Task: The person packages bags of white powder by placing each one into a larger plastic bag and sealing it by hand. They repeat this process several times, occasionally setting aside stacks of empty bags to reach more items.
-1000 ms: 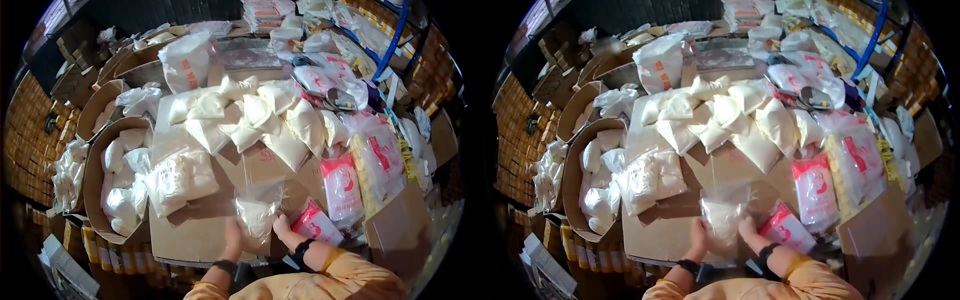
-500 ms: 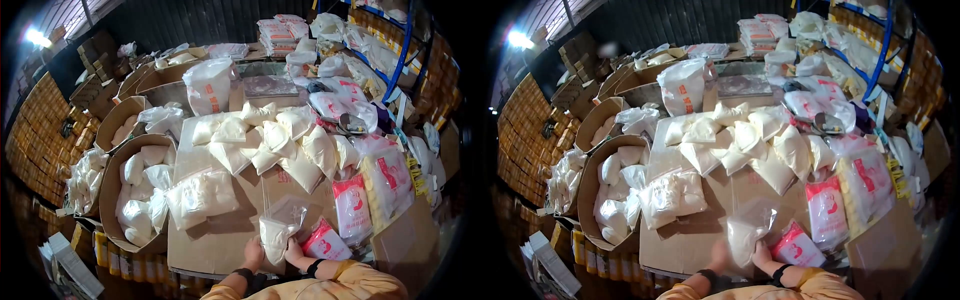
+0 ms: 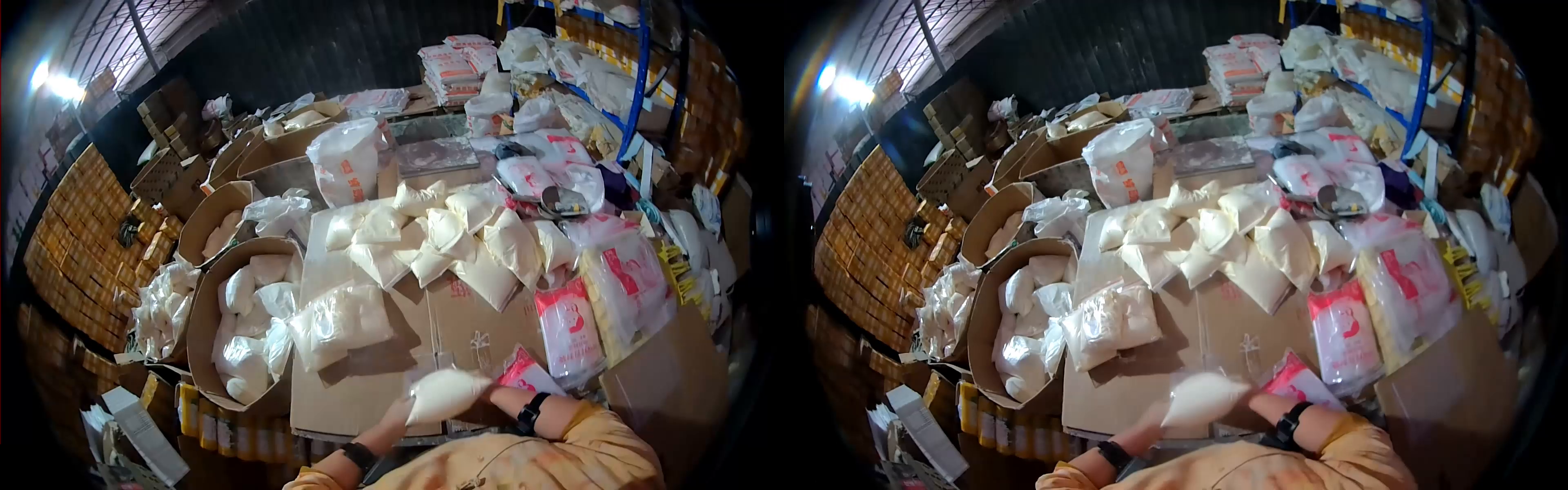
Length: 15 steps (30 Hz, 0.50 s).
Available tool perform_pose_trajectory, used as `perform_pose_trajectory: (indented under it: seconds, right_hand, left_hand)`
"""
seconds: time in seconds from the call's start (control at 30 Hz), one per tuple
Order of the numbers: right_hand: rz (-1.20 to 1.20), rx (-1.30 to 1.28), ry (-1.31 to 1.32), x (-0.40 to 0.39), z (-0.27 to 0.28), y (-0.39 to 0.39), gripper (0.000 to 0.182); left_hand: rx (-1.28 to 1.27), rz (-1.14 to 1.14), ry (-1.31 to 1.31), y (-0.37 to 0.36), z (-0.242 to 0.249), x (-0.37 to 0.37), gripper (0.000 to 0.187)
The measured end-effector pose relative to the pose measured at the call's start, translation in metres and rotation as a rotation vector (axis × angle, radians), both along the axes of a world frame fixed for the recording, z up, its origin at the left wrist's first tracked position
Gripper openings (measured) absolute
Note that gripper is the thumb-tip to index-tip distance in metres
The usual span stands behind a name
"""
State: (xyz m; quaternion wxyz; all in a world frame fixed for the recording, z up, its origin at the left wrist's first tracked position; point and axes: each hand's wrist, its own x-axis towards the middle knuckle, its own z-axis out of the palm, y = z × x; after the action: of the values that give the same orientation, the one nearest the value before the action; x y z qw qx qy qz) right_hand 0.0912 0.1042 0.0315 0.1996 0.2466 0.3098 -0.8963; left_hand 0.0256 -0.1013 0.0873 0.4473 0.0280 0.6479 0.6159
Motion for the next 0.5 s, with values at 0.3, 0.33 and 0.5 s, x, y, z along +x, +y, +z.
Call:
perform_pose_trajectory:
  seconds: [0.3,0.33,0.5]
  right_hand:
    - [-0.068,1.01,0.435,0.011,0.079,0.022,0.026]
    - [-0.066,0.934,0.355,0.013,0.085,0.022,0.026]
    - [0.096,0.698,0.147,0.027,0.066,0.033,0.027]
  left_hand:
    - [-0.053,0.109,0.05,0.006,0.062,0.002,0.022]
    - [-0.032,0.125,0.059,0.005,0.062,0.005,0.023]
    - [-0.22,0.078,0.242,0.013,0.011,-0.017,0.031]
